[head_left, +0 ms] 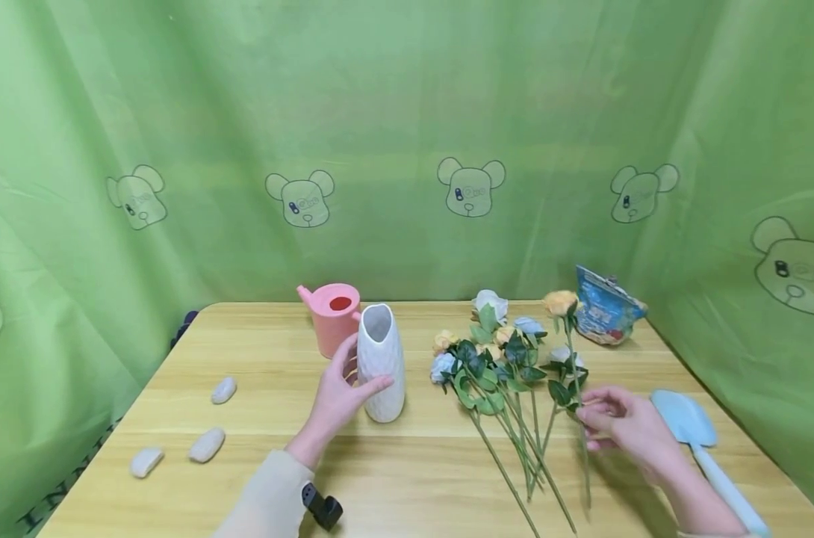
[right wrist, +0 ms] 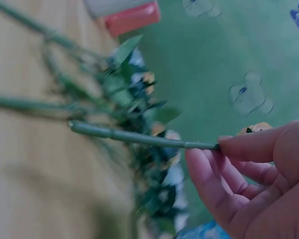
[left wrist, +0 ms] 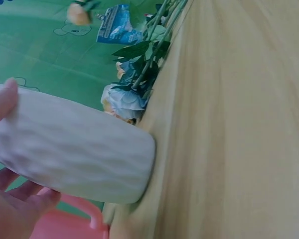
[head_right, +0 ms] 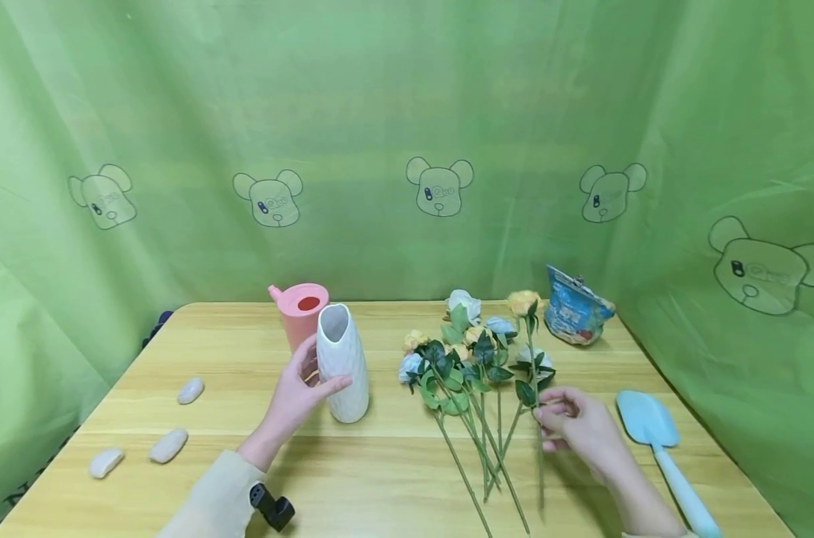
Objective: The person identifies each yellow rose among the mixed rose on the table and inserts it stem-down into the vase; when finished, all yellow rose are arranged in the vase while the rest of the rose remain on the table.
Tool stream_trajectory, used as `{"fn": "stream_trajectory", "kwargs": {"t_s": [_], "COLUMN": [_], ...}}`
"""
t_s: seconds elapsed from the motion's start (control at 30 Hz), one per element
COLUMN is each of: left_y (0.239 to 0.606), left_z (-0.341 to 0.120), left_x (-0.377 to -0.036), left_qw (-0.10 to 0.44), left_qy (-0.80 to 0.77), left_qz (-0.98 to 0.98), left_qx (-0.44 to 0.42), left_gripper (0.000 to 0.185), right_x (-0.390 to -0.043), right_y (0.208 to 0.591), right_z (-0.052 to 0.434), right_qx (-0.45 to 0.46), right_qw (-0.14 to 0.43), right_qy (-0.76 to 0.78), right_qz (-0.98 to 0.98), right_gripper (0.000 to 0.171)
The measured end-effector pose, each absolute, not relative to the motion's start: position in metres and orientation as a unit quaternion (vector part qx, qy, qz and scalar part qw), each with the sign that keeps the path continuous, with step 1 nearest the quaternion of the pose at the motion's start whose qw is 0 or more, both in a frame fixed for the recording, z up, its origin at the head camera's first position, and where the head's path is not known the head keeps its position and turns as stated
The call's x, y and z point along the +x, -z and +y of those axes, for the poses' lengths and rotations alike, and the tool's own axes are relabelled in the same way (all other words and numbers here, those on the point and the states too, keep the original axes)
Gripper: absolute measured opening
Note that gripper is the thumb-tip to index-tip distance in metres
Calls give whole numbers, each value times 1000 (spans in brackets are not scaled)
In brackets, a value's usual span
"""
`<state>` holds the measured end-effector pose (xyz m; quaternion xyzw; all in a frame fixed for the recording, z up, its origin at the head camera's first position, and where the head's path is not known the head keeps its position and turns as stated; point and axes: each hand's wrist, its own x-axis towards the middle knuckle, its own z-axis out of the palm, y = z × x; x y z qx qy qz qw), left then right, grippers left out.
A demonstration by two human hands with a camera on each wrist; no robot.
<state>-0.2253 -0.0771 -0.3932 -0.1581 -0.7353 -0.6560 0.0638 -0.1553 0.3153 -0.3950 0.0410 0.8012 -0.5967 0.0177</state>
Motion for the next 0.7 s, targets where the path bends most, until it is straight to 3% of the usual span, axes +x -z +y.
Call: {"fn": "stream_trajectory", "kwargs": {"t_s": [0.7], "left_y": [397], "left_z": [-78], "left_x": [-224], "left_qw": [70], "left_qy": [649], "left_qz": [-737], "left_qx": [-177], "left_gripper": [73], "right_x": [-221], "right_y": [306], "right_z": [202], "right_qx": [-116], "right_qw": [-84], "right_qy": [611], "right_qz": [778], "right_gripper": [31]}}
